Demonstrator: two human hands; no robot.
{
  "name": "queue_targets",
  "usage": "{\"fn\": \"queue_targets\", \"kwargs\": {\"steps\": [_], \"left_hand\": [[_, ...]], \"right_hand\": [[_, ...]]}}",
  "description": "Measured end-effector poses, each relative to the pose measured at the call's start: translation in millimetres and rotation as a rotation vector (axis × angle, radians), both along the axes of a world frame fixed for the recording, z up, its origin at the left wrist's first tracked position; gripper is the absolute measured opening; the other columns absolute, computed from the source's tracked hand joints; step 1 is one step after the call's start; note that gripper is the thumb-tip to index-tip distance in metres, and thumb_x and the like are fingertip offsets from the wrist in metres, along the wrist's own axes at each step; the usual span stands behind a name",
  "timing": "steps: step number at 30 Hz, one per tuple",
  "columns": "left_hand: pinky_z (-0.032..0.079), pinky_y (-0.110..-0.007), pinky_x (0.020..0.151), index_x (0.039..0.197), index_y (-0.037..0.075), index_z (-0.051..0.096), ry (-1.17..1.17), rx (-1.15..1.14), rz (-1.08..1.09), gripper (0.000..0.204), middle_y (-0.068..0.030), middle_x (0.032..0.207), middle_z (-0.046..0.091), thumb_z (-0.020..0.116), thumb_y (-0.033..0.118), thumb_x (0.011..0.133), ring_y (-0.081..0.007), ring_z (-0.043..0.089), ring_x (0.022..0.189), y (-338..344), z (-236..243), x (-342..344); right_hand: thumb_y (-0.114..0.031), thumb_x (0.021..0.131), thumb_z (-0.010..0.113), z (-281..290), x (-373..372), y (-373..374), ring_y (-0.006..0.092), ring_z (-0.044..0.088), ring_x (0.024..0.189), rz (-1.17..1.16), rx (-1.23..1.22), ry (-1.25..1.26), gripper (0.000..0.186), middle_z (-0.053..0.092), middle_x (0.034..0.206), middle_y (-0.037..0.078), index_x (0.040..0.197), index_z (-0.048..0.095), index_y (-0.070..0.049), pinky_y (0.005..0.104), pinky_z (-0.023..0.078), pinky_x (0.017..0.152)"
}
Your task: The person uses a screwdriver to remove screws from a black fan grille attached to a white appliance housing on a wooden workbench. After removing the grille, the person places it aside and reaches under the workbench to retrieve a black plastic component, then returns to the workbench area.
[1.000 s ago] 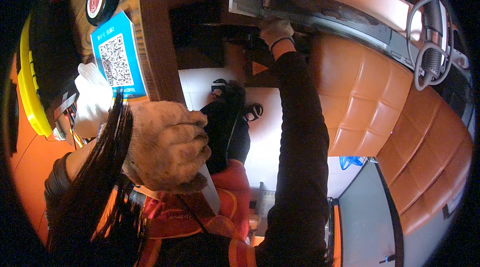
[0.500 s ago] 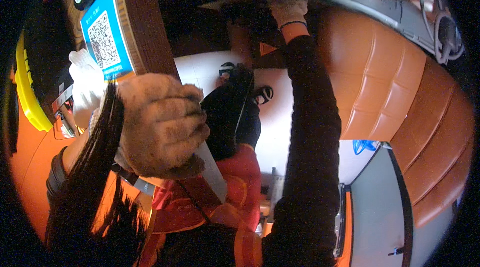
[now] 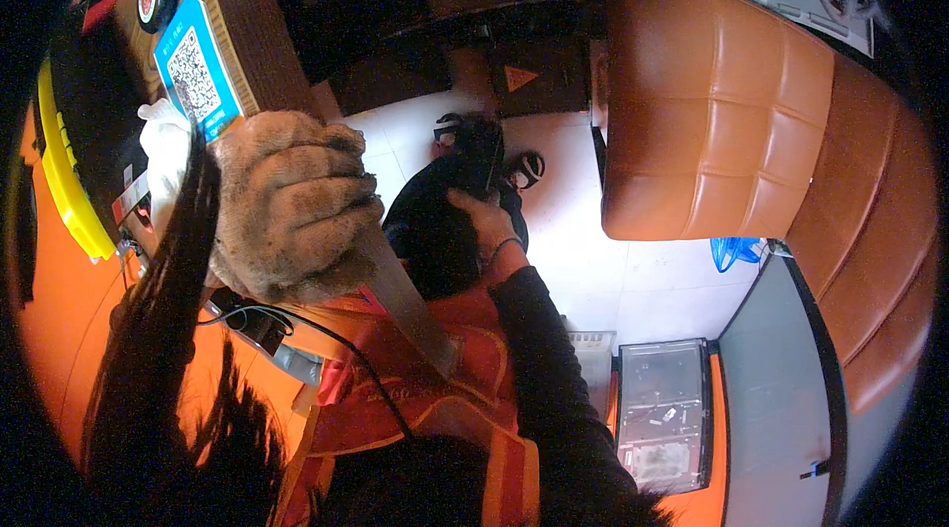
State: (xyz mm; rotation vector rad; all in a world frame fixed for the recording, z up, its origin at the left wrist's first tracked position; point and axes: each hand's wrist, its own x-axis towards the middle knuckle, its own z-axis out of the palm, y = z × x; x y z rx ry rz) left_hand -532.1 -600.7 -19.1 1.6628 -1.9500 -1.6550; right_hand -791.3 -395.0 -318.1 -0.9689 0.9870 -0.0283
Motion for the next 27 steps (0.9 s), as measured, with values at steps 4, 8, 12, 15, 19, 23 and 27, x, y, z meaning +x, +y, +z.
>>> {"fn": "queue_targets", "kwargs": {"steps": [4, 8, 12, 15, 19, 23, 27], "left_hand": [[0.051, -0.037, 0.094, 0.105, 0.005, 0.068, -0.017, -0.013, -0.007, 0.03, -0.0073, 0.103, 0.068, 0.068, 0.021, 0.079, -0.0197, 0.066, 0.101, -5, 5, 0], [0.051, -0.036, 0.091, 0.104, 0.005, 0.068, -0.024, -0.018, -0.009, 0.029, -0.0079, 0.102, 0.068, 0.068, 0.02, 0.079, -0.0202, 0.066, 0.099, -9, 6, -1], [0.052, -0.036, 0.089, 0.104, 0.005, 0.068, -0.025, -0.011, 0.011, 0.028, -0.0085, 0.101, 0.068, 0.068, 0.02, 0.08, -0.0206, 0.066, 0.098, -8, 7, -1], [0.052, -0.035, 0.087, 0.103, 0.004, 0.068, -0.032, -0.01, 0.03, 0.027, -0.009, 0.1, 0.068, 0.068, 0.02, 0.08, -0.0209, 0.066, 0.096, -8, 7, 0], [0.053, -0.035, 0.085, 0.102, 0.004, 0.068, -0.04, -0.004, 0.055, 0.026, -0.0096, 0.099, 0.068, 0.068, 0.019, 0.081, -0.0214, 0.067, 0.094, -8, 10, 1], [0.054, -0.034, 0.083, 0.102, 0.003, 0.068, -0.051, -0.004, 0.066, 0.025, -0.0102, 0.098, 0.068, 0.068, 0.019, 0.081, -0.0218, 0.067, 0.092, -10, 13, 1], [0.054, -0.033, 0.081, 0.101, 0.003, 0.068, -0.063, 0.0, 0.069, 0.024, -0.0108, 0.097, 0.068, 0.068, 0.018, 0.082, -0.0223, 0.067, 0.09, -10, 16, 2]], "right_hand": [[-0.042, 0.081, 0.075, -3, 5, -11, 0.0281, 0.064, 0.103, -0.115, 0.182, 0.024, 0.075, 0.063, 0.122, 0.019, 0.134, 0.05, 0.005, 0.032, 0.05, 0.09], [-0.036, 0.08, 0.076, 26, 17, -39, 0.0282, 0.064, 0.104, -0.317, 0.427, 0.171, 0.069, 0.064, 0.121, 0.018, 0.132, 0.052, 0.003, 0.0344, 0.051, 0.091], [-0.025, 0.09, 0.068, 39, 20, -60, 0.0269, 0.064, 0.109, -0.339, 0.474, 0.45, 0.046, 0.067, 0.119, 0.016, 0.127, 0.059, 0.001, 0.0323, 0.051, 0.095], [-0.025, 0.091, 0.068, 19, 19, -49, 0.0257, 0.065, 0.103, -0.664, 0.953, -0.019, 0.042, 0.068, 0.113, 0.015, 0.122, 0.061, 0.003, 0.0337, 0.053, 0.091], [-0.021, 0.092, 0.067, -22, 28, -19, 0.0246, 0.065, 0.101, -0.478, 0.53, -0.202, 0.036, 0.068, 0.111, 0.013, 0.118, 0.063, 0.003, 0.0359, 0.055, 0.089], [-0.032, 0.089, 0.067, -18, 26, -35, 0.0313, 0.063, 0.107, -0.225, 0.436, 0.111, 0.051, 0.065, 0.118, 0.02, 0.129, 0.055, -0.003, 0.0397, 0.052, 0.092], [-0.049, 0.085, 0.065, 18, 23, -78, 0.0396, 0.06, 0.114, 0.093, 0.244, 0.469, 0.071, 0.061, 0.125, 0.027, 0.142, 0.045, -0.011, 0.0437, 0.049, 0.095]]}}
